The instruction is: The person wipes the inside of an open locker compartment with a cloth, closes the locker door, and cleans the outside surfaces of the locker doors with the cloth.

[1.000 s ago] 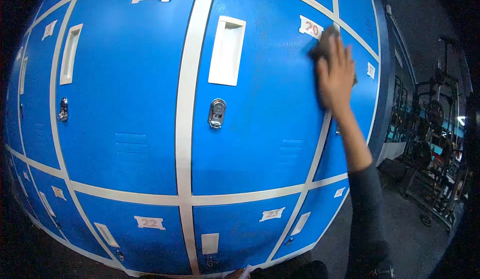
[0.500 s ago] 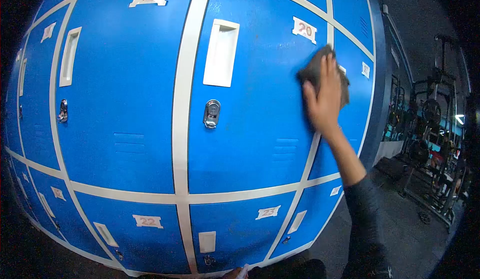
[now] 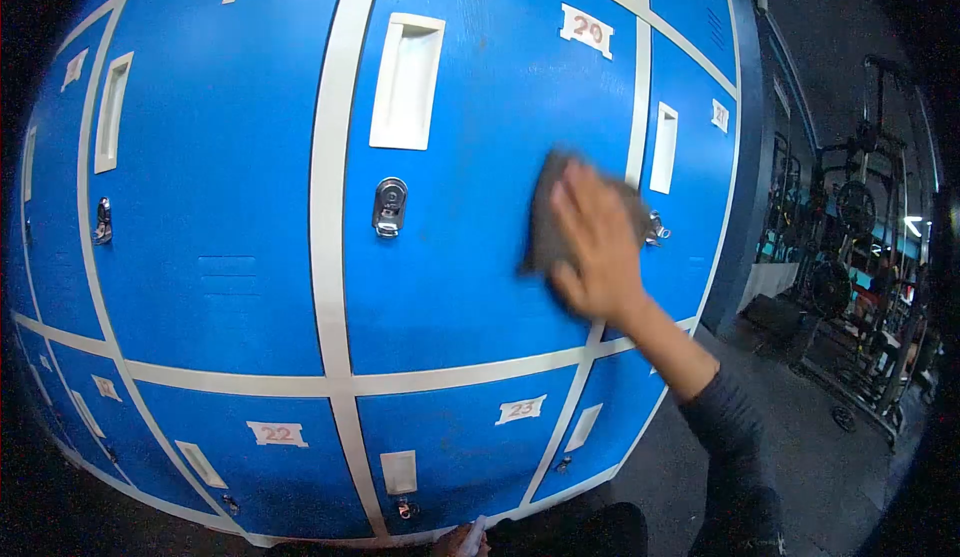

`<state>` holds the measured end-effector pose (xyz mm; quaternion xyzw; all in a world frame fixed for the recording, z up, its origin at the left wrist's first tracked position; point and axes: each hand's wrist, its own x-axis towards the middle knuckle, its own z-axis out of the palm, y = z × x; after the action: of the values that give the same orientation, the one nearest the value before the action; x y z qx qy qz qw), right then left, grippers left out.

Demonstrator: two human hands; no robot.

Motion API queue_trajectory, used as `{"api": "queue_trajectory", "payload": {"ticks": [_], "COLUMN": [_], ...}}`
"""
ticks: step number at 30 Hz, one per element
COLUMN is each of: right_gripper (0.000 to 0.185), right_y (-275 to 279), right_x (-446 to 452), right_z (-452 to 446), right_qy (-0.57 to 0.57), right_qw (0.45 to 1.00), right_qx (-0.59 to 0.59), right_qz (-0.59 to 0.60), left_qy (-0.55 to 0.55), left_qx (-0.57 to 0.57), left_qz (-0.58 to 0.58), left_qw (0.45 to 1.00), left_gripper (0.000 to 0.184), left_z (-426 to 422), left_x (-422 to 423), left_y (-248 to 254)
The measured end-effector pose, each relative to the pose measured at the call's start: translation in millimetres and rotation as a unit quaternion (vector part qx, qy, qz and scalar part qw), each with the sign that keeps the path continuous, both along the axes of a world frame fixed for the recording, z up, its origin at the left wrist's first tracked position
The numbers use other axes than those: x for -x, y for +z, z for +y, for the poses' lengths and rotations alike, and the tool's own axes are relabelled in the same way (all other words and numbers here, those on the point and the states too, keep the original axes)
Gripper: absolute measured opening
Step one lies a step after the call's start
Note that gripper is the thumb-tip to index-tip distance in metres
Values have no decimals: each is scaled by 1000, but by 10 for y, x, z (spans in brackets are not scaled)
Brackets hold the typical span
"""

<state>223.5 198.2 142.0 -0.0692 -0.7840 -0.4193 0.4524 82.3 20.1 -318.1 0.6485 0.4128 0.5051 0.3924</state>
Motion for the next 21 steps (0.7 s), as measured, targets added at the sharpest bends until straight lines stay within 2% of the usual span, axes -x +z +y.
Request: {"api": "queue_trajectory", "payload": {"ticks": [2,6,8,10,13,16,19,20,21], "right_gripper": [72,63,62,63,65,69,73,79,82], "right_y": [597,1748,2077,2165,1950,1274,408,-205,-529], "right_x": [88,129,113,85,158,259,327,318,291], "right_z": [126,434,508,544,536,328,2,-123,-91], "right_qy": [28,61,10,23,22,37,36,24,25], "right_qw": [991,954,940,945,942,959,987,999,998], "right_qx": [-65,-93,-96,-111,-110,-82,-18,26,46], "right_qz": [112,278,326,307,316,268,156,31,-39], "left_qy": [-6,-8,3,14,8,53,17,-35,-88], "left_qx": [2,-12,-8,-1,30,-56,-47,-6,36], "left_qz": [-13,-56,-63,-74,-122,-10,-104,-170,-233], "left_qw": [1000,998,998,997,992,997,993,985,968], "left_gripper": [53,54,54,55,55,57,60,60,59], "left_z": [9,59,47,20,18,-9,59,136,246], "left_x": [-4,-18,-6,-2,-25,14,-12,-3,33], "left_y": [-1,-128,-90,-61,-59,93,-175,-388,-660]}}
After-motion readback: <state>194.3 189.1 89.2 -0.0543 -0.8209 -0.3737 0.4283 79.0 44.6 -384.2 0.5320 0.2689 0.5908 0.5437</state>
